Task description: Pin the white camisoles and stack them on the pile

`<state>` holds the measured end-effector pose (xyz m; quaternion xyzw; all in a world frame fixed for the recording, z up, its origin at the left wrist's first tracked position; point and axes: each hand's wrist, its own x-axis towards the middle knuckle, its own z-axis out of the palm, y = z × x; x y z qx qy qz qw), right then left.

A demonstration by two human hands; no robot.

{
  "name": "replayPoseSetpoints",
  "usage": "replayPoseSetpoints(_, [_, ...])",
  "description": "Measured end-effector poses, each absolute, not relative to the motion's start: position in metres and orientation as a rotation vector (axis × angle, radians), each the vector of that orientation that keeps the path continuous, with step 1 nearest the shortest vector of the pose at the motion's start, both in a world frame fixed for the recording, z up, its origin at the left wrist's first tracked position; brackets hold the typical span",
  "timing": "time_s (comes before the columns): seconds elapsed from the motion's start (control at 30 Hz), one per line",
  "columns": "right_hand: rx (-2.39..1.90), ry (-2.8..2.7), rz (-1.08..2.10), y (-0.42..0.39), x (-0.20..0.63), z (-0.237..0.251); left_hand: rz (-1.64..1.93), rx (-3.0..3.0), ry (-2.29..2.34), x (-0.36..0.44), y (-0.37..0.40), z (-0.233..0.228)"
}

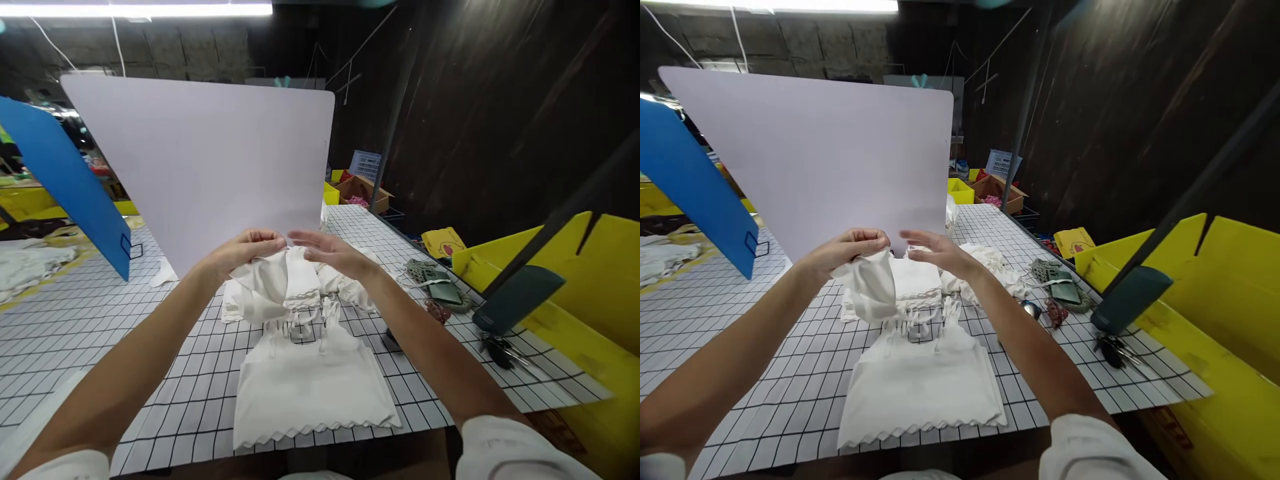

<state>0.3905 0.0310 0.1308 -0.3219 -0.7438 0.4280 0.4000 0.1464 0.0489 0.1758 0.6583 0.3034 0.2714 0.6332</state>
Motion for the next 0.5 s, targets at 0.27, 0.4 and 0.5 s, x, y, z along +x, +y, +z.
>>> replayPoseSetpoints(0.27, [-0.588,-1.823,1.474,0.031,0.352,0.133,0.711,1.625,0.743,0.14,0.043,0.201])
replayPoseSetpoints(0.4, [-0.5,-1.673,1.609,0.03,0.338,0.117,0.747,1.65,0.747,0.14,0.038,0.203])
replayPoseSetpoints(0.5, [-0.684,-1.791,1.534,0.03,0.345,0.113,0.733,1.706,0.817,0.133,0.035,0.207])
